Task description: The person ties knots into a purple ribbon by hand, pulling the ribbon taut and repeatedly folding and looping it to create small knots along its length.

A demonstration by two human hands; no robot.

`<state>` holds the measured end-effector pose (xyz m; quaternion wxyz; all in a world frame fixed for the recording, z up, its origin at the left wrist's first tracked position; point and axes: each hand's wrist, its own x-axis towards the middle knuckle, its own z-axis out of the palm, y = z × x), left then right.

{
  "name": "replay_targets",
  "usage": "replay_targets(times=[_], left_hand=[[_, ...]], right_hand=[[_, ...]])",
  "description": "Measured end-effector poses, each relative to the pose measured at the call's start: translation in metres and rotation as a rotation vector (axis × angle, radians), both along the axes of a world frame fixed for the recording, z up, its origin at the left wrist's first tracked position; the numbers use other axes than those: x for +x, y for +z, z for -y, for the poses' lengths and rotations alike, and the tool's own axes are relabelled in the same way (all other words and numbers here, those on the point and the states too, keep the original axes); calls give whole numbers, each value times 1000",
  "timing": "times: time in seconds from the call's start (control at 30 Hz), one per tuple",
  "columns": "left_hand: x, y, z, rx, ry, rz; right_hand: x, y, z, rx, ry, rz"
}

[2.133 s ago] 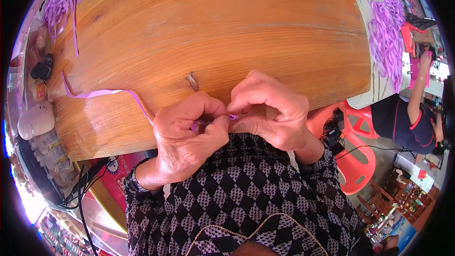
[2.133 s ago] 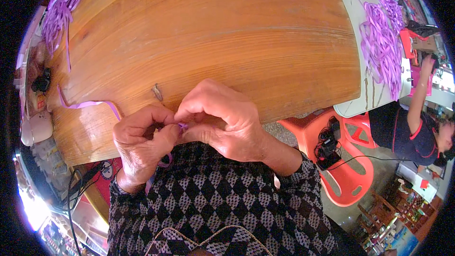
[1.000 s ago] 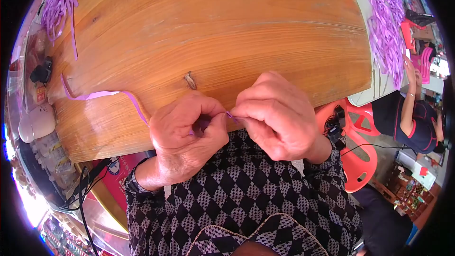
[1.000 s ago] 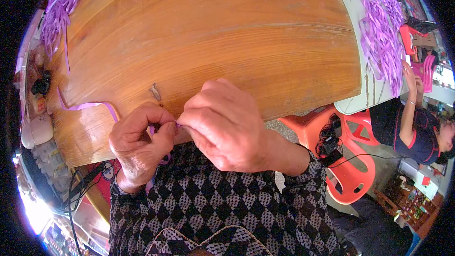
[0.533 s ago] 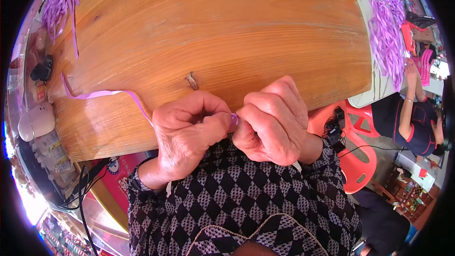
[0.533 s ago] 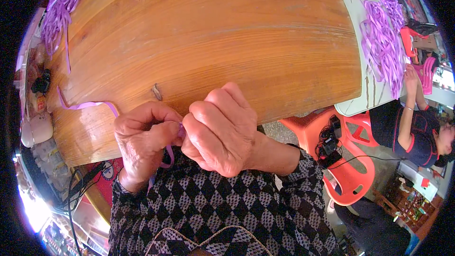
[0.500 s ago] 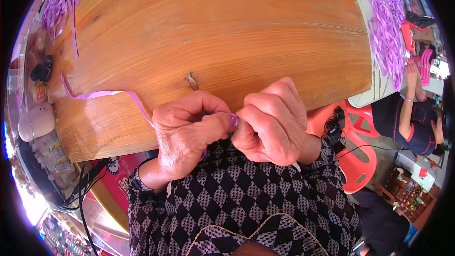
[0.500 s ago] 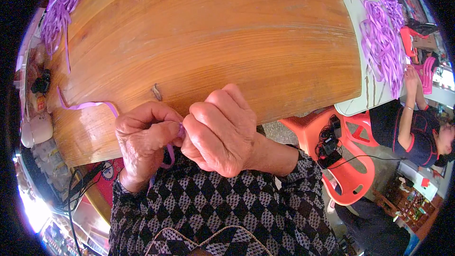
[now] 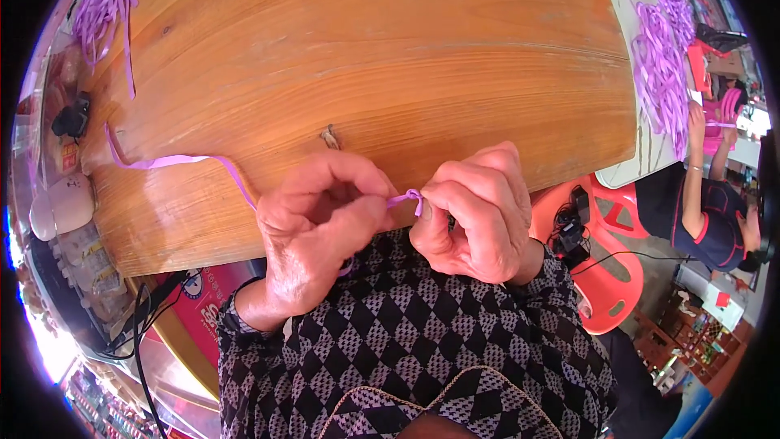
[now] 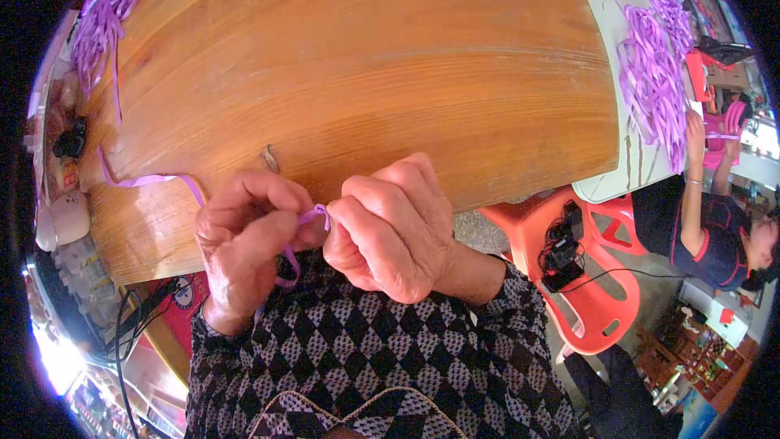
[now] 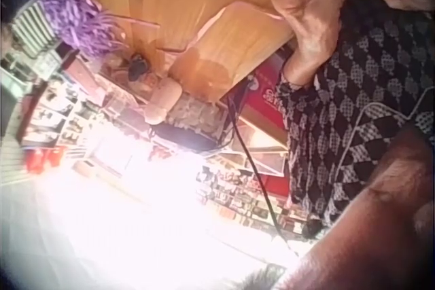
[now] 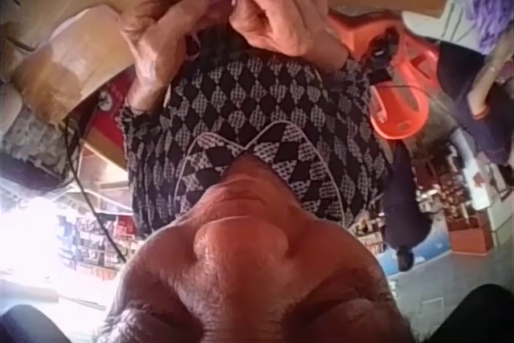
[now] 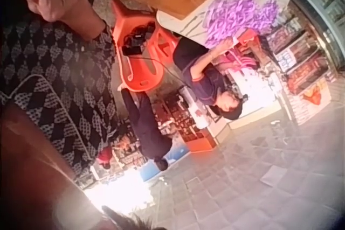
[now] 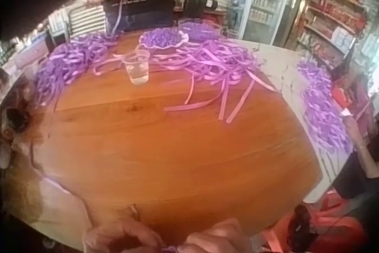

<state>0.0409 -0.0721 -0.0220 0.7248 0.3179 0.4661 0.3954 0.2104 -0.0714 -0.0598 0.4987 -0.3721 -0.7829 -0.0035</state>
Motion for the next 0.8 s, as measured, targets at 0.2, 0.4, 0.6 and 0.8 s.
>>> replay_targets(times=[0.2, 0.4, 0.6, 0.8], left_hand=[[-1, 1, -1, 56, -95, -78], [-2, 5, -6, -22, -150, -112], [-4, -1, -8, 3, -159, -144], [-6, -4, -12, 82, -240, -192]], right_hand=[[0, -1, 3, 9, 17, 61], [-2, -4, 3, 94, 26, 35], [-6, -8, 4, 142, 30, 46], [-5, -3, 5, 140, 75, 86]])
